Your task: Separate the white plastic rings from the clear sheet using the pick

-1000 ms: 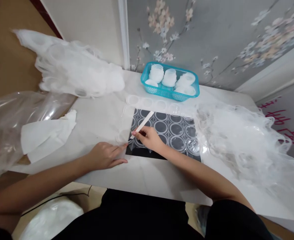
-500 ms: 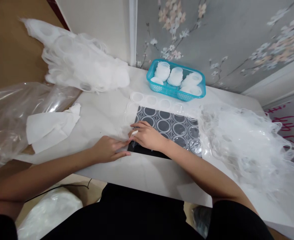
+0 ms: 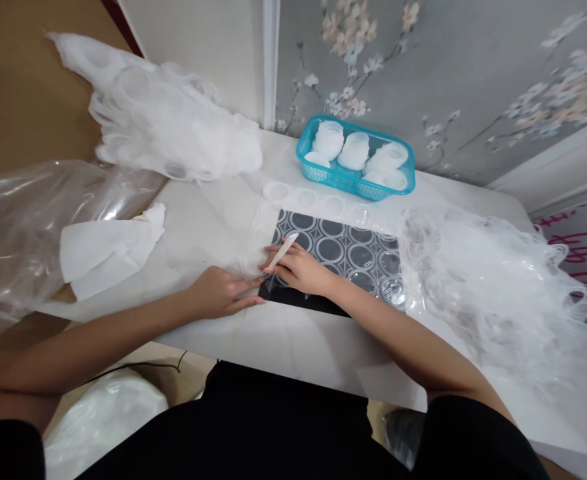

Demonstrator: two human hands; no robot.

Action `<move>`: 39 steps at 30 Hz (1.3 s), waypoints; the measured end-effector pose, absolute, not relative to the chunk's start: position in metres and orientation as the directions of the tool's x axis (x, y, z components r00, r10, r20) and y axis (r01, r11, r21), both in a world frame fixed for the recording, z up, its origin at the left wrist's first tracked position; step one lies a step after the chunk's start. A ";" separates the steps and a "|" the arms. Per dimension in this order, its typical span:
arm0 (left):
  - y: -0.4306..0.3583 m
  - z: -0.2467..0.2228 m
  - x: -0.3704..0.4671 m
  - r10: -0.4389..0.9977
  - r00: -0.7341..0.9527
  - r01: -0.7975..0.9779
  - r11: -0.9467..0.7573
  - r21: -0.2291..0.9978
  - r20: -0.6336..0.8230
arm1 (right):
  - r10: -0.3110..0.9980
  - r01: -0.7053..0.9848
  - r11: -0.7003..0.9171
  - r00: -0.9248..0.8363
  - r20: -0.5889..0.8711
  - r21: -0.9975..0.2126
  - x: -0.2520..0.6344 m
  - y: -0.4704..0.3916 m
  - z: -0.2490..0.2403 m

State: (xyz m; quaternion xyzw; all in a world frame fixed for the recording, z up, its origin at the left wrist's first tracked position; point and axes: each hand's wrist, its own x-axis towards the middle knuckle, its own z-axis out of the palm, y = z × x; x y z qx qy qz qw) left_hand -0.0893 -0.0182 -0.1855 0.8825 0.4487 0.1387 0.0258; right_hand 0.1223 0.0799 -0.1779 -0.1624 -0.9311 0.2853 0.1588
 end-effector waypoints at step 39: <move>-0.233 -0.252 -0.124 0.845 0.431 0.773 -0.165 0.612 -0.317 | 0.984 0.274 0.173 -0.019 0.175 -0.946 0.231 0.035 -0.175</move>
